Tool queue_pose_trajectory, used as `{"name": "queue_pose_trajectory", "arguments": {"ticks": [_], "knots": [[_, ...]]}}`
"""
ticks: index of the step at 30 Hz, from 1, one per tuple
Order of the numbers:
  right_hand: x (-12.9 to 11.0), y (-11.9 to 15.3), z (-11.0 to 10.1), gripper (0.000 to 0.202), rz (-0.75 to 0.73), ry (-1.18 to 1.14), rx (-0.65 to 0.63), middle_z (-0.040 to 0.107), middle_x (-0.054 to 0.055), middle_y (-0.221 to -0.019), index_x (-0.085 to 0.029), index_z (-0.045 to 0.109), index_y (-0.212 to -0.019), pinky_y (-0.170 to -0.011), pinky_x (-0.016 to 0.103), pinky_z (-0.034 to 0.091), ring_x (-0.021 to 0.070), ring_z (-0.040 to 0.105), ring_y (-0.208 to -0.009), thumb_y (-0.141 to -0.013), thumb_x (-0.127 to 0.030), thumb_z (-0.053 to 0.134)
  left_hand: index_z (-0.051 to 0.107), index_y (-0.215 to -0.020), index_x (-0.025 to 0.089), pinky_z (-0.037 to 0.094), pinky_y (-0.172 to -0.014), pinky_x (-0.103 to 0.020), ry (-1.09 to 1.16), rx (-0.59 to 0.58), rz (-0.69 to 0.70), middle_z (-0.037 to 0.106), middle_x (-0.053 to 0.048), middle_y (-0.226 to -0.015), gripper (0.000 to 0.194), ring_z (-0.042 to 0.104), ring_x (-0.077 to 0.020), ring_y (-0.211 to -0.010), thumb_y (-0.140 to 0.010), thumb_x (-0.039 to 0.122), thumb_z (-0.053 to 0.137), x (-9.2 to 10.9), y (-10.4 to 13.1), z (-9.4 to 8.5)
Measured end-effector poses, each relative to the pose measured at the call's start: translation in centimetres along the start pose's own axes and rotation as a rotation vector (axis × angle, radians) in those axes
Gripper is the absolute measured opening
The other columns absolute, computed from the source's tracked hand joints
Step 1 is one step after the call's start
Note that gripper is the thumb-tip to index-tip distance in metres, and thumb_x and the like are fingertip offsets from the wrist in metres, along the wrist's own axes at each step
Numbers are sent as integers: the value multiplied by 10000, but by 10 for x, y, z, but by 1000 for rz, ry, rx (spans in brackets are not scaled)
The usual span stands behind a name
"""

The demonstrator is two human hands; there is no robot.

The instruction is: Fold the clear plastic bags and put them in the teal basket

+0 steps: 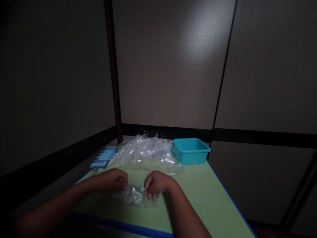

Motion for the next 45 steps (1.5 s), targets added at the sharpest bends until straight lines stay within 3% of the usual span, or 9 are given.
{"name": "queue_pose_trajectory", "arguments": {"ticks": [7, 12, 18, 23, 28, 36, 42, 45], "knots": [[2, -1, 2, 89, 43, -51, 8, 579, -52, -472, -136, 641, -622, -382, 165, 438, 67, 516, -354, -568, -102, 578, 646, -716, 189, 318, -505, -189, -55, -96, 45, 623, 33, -652, 115, 518, -116, -597, -672, 264, 572, 10, -24, 5], [2, 1, -2, 81, 67, -63, 49, 580, -44, -471, -136, 633, -633, -374, 176, 440, 77, 518, -355, -578, -119, 575, 631, -674, 187, 330, -509, -183, 5, -161, 66, 594, 49, -624, 95, 499, -101, -576, -655, 201, 539, -2, -36, 20], [4, 3, -14, 69, 31, 25, 212, 545, -46, -453, -135, 627, -636, -383, 166, 407, 81, 507, -389, -593, -190, 627, 641, -730, 185, 351, -462, -163, 84, -250, 33, 580, 52, -609, 151, 502, -95, -539, -647, 181, 515, -14, -40, 27], [1, 4, -19, 103, -8, 211, 280, 560, -49, -488, -143, 670, -650, -421, 158, 365, 64, 468, -418, -586, -118, 593, 634, -735, 185, 371, -546, -171, 79, -181, 51, 612, 42, -680, 137, 519, -101, -622, -673, 190, 512, -12, -36, 22], [0, 3, -17, 181, -39, 242, 263, 567, -50, -490, -147, 674, -639, -523, 167, 389, 74, 513, -484, -586, -61, 524, 624, -774, 186, 364, -563, -184, 53, -104, 39, 609, 36, -730, 144, 512, -112, -651, -674, 275, 569, -15, -31, 20], [-3, 4, -15, 190, -61, 242, 258, 566, -43, -511, -141, 639, -641, -507, 166, 385, 81, 521, -491, -588, -57, 477, 616, -737, 188, 391, -673, -197, 27, -41, 73, 620, 27, -813, 114, 533, -120, -755, -681, 209, 519, -18, -33, 16], [-2, 3, -15, 167, -47, 231, 271, 553, -45, -503, -148, 613, -625, -492, 166, 382, 83, 521, -482, -583, -75, 469, 587, -730, 182, 383, -562, -193, -23, -12, -22, 630, 27, -747, 94, 553, -121, -674, -681, 234, 526, -19, -33, 17], [0, 2, -14, 169, -43, 228, 269, 548, -48, -498, -152, 602, -626, -483, 168, 380, 82, 517, -470, -578, -78, 458, 568, -761, 190, 412, -652, -252, -87, 51, -74, 628, 16, -766, 91, 558, -147, -708, -699, 250, 539, -12, -29, 13]]}}
Point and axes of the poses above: each hand's wrist, its own y-axis away from the middle knuckle, its own z-axis out of the palm, x = y × z, the point moved 5 cm from there along -y, towards the middle knuckle
